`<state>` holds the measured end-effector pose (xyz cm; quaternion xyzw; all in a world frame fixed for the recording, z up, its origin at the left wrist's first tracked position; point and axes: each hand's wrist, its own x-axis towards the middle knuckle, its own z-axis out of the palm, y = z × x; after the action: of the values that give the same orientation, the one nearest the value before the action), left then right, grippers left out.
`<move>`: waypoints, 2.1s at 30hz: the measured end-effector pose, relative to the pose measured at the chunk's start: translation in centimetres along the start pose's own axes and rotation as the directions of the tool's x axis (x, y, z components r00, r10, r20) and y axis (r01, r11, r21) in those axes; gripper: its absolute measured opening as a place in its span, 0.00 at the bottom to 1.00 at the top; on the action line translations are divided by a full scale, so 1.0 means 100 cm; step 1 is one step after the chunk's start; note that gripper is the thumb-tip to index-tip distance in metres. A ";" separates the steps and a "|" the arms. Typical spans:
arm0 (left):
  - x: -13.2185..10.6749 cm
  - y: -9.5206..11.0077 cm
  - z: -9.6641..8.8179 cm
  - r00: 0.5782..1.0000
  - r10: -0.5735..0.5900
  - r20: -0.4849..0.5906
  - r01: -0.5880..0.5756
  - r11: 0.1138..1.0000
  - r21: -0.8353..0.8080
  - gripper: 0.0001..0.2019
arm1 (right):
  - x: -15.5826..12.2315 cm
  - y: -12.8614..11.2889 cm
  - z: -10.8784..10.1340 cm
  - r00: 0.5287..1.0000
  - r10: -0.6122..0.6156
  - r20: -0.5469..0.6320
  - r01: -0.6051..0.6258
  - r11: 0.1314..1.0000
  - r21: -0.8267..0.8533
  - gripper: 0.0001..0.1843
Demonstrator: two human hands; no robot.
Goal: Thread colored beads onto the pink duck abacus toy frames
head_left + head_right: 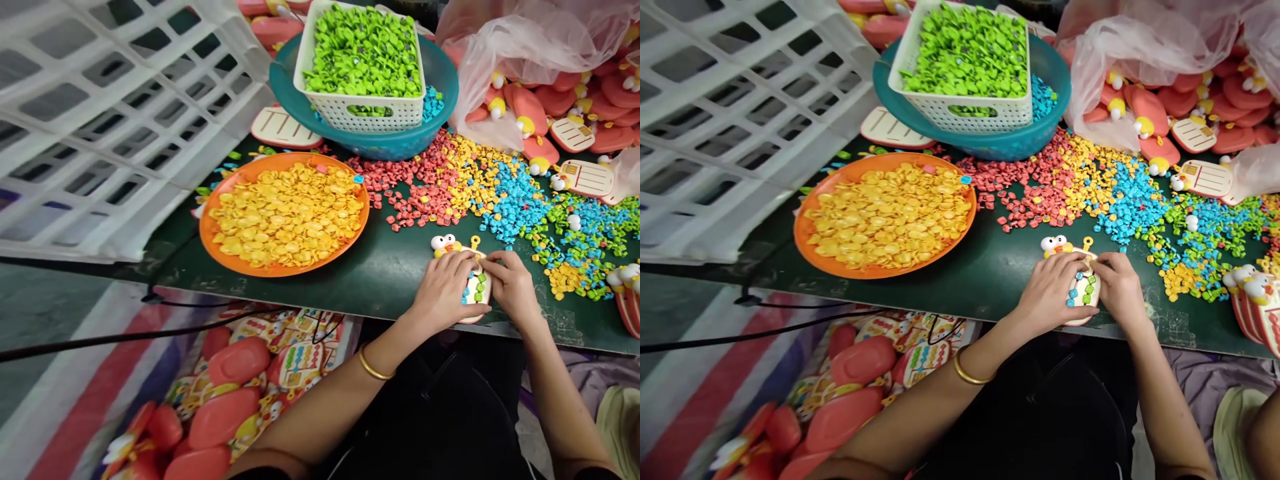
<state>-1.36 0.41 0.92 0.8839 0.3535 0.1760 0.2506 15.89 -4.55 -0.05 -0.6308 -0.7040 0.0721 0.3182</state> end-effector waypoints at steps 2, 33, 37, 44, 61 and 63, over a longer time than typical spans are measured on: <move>0.000 0.000 -0.001 1.000 0.003 0.000 -0.003 1.000 -0.005 0.38 | -0.004 -0.001 -0.003 0.999 -0.013 0.053 0.011 0.999 0.044 0.19; 0.003 -0.014 -0.002 0.996 0.081 0.046 -0.084 0.994 0.073 0.30 | 0.059 0.171 -0.111 0.782 0.480 -0.398 -0.590 0.775 -0.225 0.18; 0.002 -0.015 -0.003 0.995 0.086 0.052 -0.090 0.993 0.080 0.31 | 0.077 0.173 -0.114 0.761 0.525 -0.381 -0.615 0.769 -0.171 0.19; 0.000 -0.019 -0.004 0.995 0.089 0.052 -0.094 0.991 0.094 0.32 | 0.093 0.174 -0.121 0.782 0.523 -0.338 -0.581 0.808 -0.094 0.18; -0.007 -0.010 -0.007 0.994 0.041 0.102 -0.043 0.999 0.021 0.37 | 0.119 0.129 -0.094 0.909 0.309 0.279 -0.345 0.935 0.089 0.15; -0.009 -0.010 -0.006 0.994 0.039 0.098 -0.041 0.999 0.019 0.38 | 0.125 0.116 -0.076 0.940 0.149 0.307 -0.194 0.974 0.120 0.13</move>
<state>-2.80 0.63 0.71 0.9010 0.3248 0.1337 0.2547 29.71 7.09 4.61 -0.6465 -0.6786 0.2453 0.2476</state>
